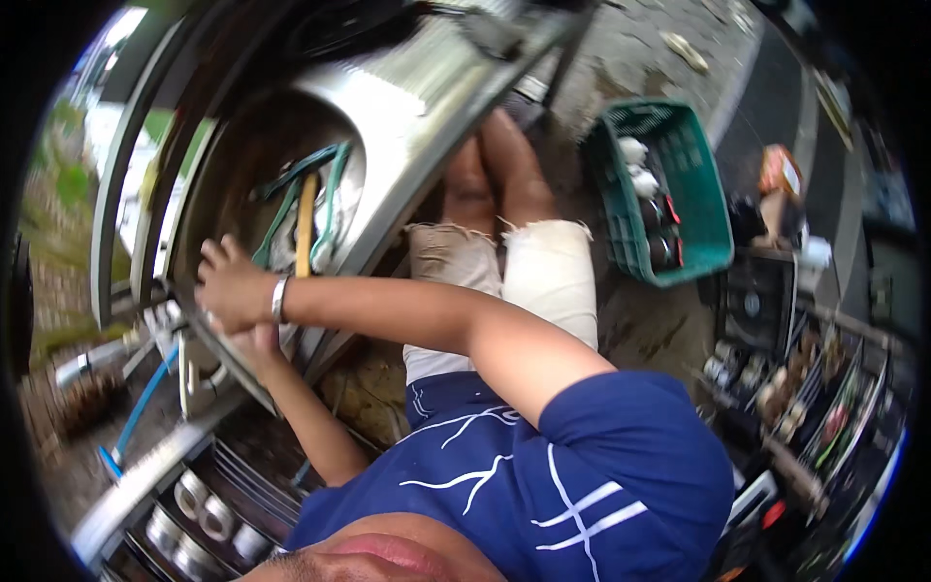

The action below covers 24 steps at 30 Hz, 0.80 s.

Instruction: Cleaning white shoelaces in a sink using a brush and soapy water.

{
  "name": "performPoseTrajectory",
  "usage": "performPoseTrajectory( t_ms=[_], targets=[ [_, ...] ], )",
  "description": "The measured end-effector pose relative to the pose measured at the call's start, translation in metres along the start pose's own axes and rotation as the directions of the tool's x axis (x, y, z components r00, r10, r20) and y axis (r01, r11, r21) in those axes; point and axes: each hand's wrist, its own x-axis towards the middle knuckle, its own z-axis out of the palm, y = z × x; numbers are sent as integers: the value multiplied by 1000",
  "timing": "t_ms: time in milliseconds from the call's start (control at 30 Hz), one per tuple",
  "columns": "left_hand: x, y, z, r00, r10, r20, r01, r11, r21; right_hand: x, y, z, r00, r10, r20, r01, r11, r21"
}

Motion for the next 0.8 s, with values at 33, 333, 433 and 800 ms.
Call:
performPoseTrajectory(
  t_ms=[33, 333, 433, 800],
  targets=[
    [14, 35, -18, 914, -104, 392, 93, 995, 47, 15, -9, -7, 996, 43, -76, -27, 979, 204],
    [36, 110, 50, 924, -44, 379, -127, 902, 413, 59, 20, 81, 512, 211, 833, -758, -346, 554],
    [43, 116, 45, 928, 122, 353, -373, 366, 853, 47, 9, 115, 558, -98, 824, -665, -646, 374],
    [35, 84, -31, 762, 573, 301, -422, 87, 902, 66, 18, 142, 593, 322, 738, -242, -803, 545]
  ],
)
